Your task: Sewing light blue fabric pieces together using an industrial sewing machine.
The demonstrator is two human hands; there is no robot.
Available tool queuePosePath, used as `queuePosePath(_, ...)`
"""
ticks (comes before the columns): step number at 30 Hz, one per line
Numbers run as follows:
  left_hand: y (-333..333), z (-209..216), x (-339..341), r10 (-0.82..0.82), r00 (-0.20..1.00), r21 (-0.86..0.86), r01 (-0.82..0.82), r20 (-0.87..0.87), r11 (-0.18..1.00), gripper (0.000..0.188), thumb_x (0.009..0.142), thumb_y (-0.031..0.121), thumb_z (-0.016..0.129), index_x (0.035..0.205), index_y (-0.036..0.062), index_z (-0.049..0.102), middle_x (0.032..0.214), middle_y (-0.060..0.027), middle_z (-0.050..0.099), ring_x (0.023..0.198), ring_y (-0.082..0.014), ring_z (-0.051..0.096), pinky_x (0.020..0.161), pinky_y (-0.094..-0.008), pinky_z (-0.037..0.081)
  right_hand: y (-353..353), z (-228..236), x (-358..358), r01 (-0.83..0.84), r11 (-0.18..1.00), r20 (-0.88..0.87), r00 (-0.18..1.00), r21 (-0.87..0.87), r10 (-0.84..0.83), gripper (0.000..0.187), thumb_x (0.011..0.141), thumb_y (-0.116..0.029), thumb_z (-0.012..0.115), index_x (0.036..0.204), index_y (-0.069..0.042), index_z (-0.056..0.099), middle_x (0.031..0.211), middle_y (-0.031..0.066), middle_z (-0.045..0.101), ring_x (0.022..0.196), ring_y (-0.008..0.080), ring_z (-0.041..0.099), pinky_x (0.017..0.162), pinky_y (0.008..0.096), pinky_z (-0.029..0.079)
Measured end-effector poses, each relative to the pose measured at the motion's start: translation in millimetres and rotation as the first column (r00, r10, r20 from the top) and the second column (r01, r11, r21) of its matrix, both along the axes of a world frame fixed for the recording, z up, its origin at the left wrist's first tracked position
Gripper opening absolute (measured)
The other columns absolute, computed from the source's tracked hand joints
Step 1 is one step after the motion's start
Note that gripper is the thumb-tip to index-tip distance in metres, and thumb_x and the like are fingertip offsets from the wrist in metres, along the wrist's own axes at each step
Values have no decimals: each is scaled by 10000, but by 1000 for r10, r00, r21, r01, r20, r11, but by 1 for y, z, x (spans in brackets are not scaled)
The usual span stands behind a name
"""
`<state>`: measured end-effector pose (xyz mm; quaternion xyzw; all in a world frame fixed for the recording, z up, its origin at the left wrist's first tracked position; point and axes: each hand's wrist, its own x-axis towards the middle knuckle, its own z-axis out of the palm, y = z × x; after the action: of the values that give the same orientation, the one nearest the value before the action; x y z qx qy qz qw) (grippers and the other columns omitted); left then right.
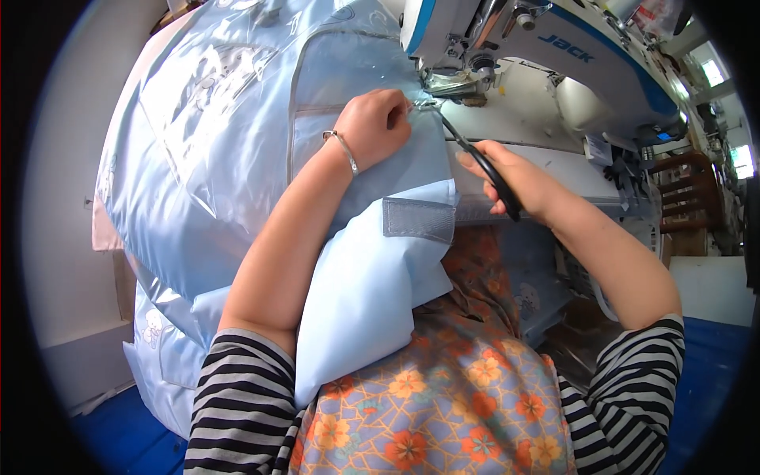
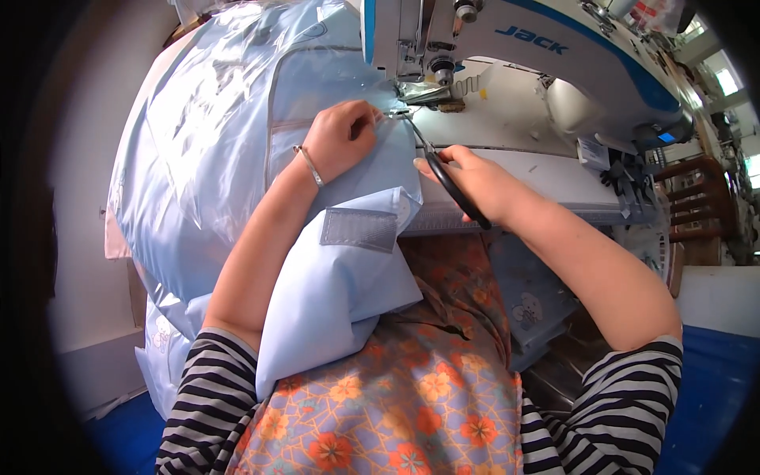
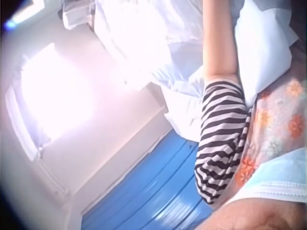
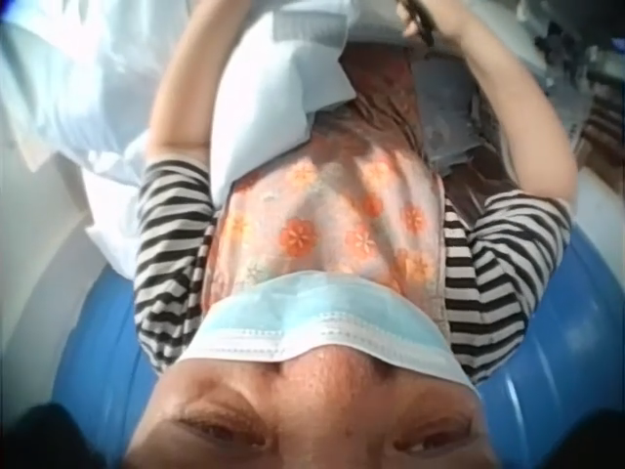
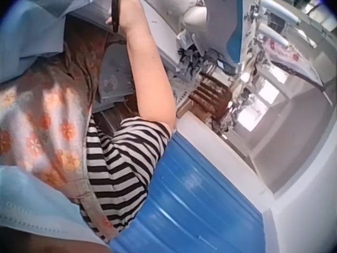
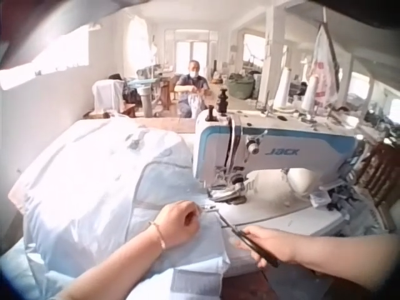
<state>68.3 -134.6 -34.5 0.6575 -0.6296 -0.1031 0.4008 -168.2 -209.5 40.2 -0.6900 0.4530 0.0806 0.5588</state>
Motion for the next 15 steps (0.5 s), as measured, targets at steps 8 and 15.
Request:
queuePosePath(8, 1, -5, 1, -64, 998, -87, 64, 3, 994, 72, 799, 23, 590, 860, -8, 611, 890, -167, 689, 706, -311, 632, 672, -373, 513, 30, -13, 12, 204, 967, 214, 948, 151, -234, 440, 1006, -576, 518, 1104, -156, 605, 676, -50, 475, 578, 62, 454, 531, 245, 419)
queuePosePath(15, 2, -8, 2, -93, 995, -118, 90, -23, 989, 57, 800, 22, 600, 836, -11, 572, 928, -157, 695, 687, -289, 615, 663, -354, 505, 36, -13, 21, 218, 963, 227, 941, 156, -250, 607, 916, -697, 595, 1062, -109, 565, 672, -43, 455, 553, 79, 441, 503, 249, 410)
